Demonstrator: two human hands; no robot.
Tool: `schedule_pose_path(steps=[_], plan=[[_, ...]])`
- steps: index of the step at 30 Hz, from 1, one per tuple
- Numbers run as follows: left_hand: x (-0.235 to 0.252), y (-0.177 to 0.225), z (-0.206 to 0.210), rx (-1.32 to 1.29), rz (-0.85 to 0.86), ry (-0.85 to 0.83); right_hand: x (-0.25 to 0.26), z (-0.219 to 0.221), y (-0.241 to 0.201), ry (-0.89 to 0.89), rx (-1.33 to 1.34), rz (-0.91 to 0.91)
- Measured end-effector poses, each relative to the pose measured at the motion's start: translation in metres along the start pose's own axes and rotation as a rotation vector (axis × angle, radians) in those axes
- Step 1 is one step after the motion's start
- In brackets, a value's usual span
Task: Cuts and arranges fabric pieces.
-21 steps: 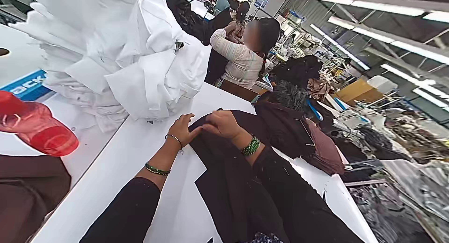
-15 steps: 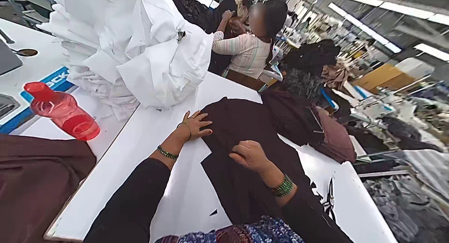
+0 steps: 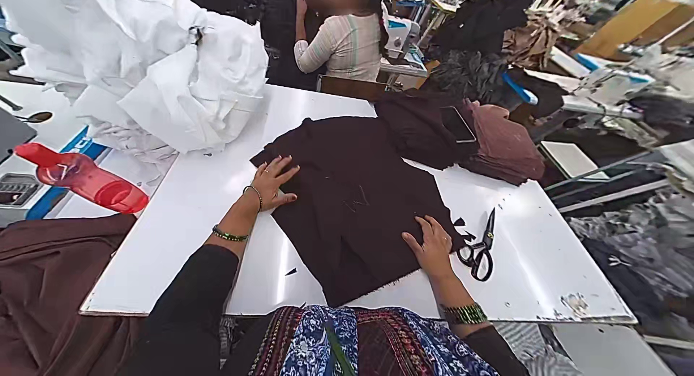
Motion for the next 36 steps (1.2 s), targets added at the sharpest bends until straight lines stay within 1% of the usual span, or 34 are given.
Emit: schedule_pose_path(steps=[1,2,4,6,8,10,11,12,14,16,17,18,19,21,22,23,25,27,28,29,31,33,36], plan=[[-0.001,0.003,0.012,0.007,-0.038,-0.102,0.006,0.002,-0.002,-0.007,0.007,-0.007],[-0.001,0.001,0.019,0.030,-0.077,-0.131,0.012,0.005,-0.002,-0.027,0.009,-0.009],[-0.002,-0.010,0.015,0.042,-0.131,-0.048,0.025,0.012,-0.004,-0.078,0.001,-0.001],[0.002,-0.016,0.005,0.036,-0.201,0.001,0.036,0.018,-0.007,-0.145,-0.011,0.032],[0.007,-0.019,-0.001,0.018,-0.322,-0.034,0.033,0.024,-0.013,-0.240,-0.008,0.065],[0.016,-0.005,-0.010,0.046,-0.428,-0.058,0.016,0.025,-0.020,-0.313,0.003,0.026],[0.024,0.013,-0.015,0.064,-0.452,-0.052,0.007,0.021,-0.021,-0.327,0.047,-0.009],[0.034,0.040,-0.019,0.079,-0.423,-0.033,-0.002,0.013,-0.019,-0.323,0.136,-0.043],[0.055,0.112,-0.013,0.038,-0.262,-0.002,-0.016,-0.016,0.000,-0.161,0.323,-0.108],[0.075,0.194,0.017,-0.038,-0.087,-0.085,-0.023,-0.050,0.039,0.011,0.358,-0.124],[0.083,0.231,0.041,-0.076,-0.014,-0.169,-0.026,-0.063,0.060,0.045,0.324,-0.101],[0.090,0.262,0.066,-0.098,0.051,-0.250,-0.028,-0.072,0.079,0.038,0.286,-0.064],[0.096,0.287,0.092,-0.108,0.097,-0.321,-0.030,-0.077,0.095,-0.018,0.246,-0.025],[0.105,0.319,0.134,-0.090,0.150,-0.383,-0.037,-0.075,0.113,-0.182,0.194,0.017],[0.108,0.326,0.152,-0.059,0.150,-0.406,-0.043,-0.075,0.116,-0.225,0.165,0.009],[0.110,0.330,0.167,-0.016,0.134,-0.431,-0.048,-0.077,0.118,-0.229,0.144,0.002],[0.112,0.331,0.187,0.057,0.069,-0.473,-0.058,-0.086,0.125,-0.143,0.135,0.016],[0.113,0.332,0.192,0.076,0.022,-0.458,-0.068,-0.098,0.138,-0.037,0.141,0.096],[0.112,0.332,0.193,0.070,0.013,-0.434,-0.072,-0.103,0.144,-0.013,0.134,0.149],[0.111,0.333,0.192,0.061,0.015,-0.405,-0.075,-0.108,0.150,-0.027,0.123,0.214],[0.108,0.334,0.189,0.037,0.030,-0.361,-0.077,-0.113,0.157,-0.144,0.078,0.348],[0.105,0.336,0.185,-0.017,0.081,-0.307,-0.076,-0.114,0.162,-0.303,0.019,0.472],[0.102,0.339,0.182,-0.088,0.162,-0.276,-0.074,-0.115,0.168,-0.485,-0.074,0.605]])
Point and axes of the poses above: each hand's wrist, its own x-axis towards the middle knuckle, its own z-axis out of the palm, y = z × x, the point moved 10 cm from there along x, towards the middle knuckle, and after that the axes turned 1 degree about -z, right-handed, at the moved point
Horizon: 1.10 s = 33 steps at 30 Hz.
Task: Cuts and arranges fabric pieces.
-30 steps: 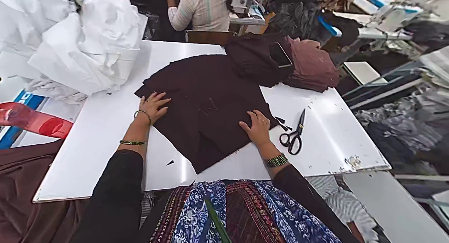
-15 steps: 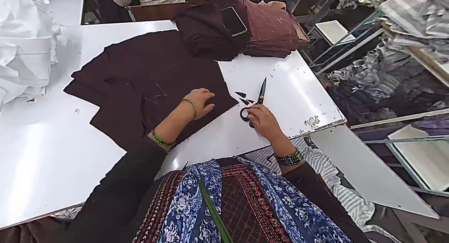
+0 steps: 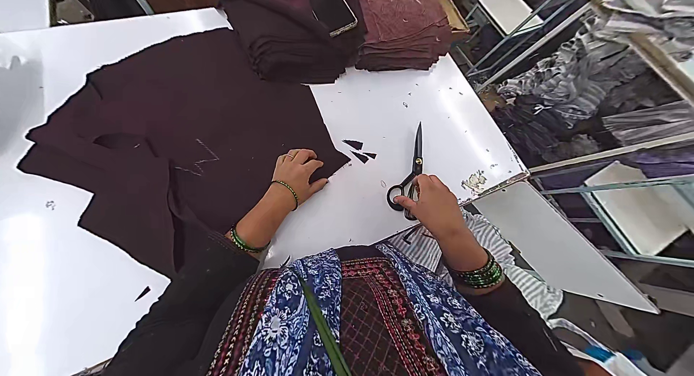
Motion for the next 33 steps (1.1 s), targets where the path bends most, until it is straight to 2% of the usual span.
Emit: schedule_pose_path(steps=[5,7,10,14,16,18,20,24,29,33], plan=[[-0.001,0.001,-0.002,-0.034,0.049,0.048,0.010,-0.002,0.008,-0.078,-0.025,0.082],[-0.001,0.001,-0.003,-0.049,0.060,0.071,0.014,-0.005,0.015,-0.026,-0.010,0.049],[-0.002,-0.001,-0.004,-0.091,0.073,0.103,0.019,-0.013,0.038,0.019,0.015,0.098],[-0.002,-0.002,-0.006,-0.087,0.083,0.129,0.028,-0.013,0.061,-0.093,0.005,0.172],[-0.002,0.000,-0.004,-0.070,0.085,0.119,0.032,-0.011,0.062,-0.128,0.093,0.183],[-0.003,0.000,-0.005,-0.067,0.089,0.122,0.031,-0.003,0.057,-0.150,0.350,0.158],[-0.004,0.000,-0.006,-0.080,0.100,0.140,0.024,0.012,0.046,-0.220,0.703,0.096],[-0.004,-0.001,-0.008,-0.097,0.109,0.178,-0.004,0.044,0.019,-0.439,1.012,-0.079],[-0.004,0.000,-0.004,-0.044,0.092,0.131,-0.043,0.059,0.000,-0.800,0.948,-0.286],[-0.004,0.002,-0.005,-0.043,0.101,0.134,-0.050,0.061,0.006,-0.868,0.834,-0.250]])
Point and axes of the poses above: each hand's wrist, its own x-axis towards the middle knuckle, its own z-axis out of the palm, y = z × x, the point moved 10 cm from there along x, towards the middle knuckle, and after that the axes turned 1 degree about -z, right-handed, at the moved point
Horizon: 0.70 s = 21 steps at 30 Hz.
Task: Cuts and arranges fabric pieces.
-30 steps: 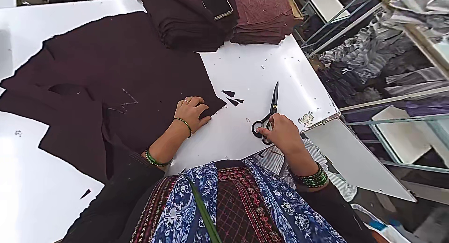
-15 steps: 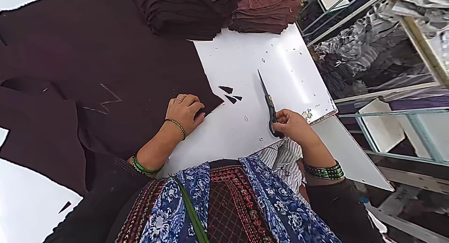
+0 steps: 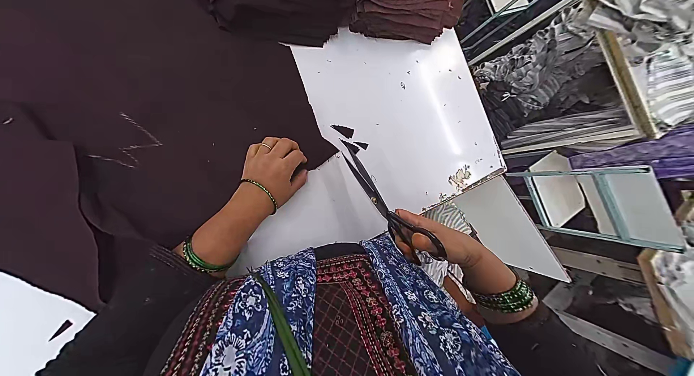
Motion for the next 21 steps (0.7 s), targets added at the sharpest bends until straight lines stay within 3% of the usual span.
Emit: schedule_pose_path(steps=[7,11,17,21], plan=[[0.001,-0.005,-0.003,-0.038,-0.025,0.035,0.003,0.006,-0.001,-0.066,-0.052,0.064],[0.000,-0.007,-0.005,-0.071,-0.042,0.068,0.018,0.007,-0.008,-0.007,-0.058,0.059],[-0.006,-0.032,-0.030,-0.245,-0.365,0.172,0.034,0.004,-0.022,0.052,-0.092,0.084],[-0.009,-0.038,-0.028,-0.276,-0.407,0.182,0.037,0.000,-0.025,0.067,-0.155,0.128]])
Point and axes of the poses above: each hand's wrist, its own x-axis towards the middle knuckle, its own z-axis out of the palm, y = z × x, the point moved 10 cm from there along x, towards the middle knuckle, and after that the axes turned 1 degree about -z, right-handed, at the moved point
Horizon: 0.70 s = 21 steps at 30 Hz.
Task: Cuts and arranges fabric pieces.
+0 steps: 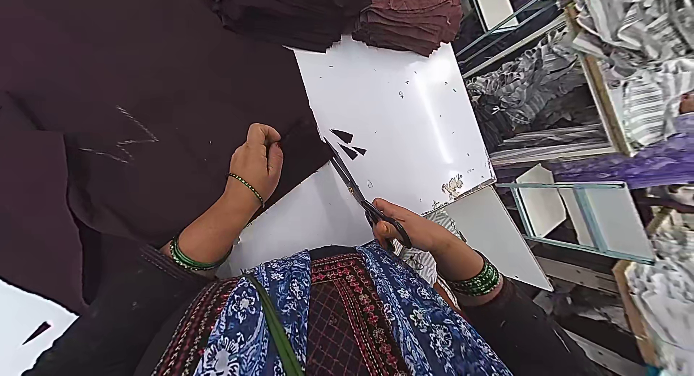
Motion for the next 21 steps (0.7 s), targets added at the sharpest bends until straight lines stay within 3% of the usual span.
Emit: schedule_pose_path(steps=[21], plan=[[0.002,-0.005,0.001,-0.069,-0.005,0.011,-0.004,-0.008,0.015,0.105,0.105,0.051]])
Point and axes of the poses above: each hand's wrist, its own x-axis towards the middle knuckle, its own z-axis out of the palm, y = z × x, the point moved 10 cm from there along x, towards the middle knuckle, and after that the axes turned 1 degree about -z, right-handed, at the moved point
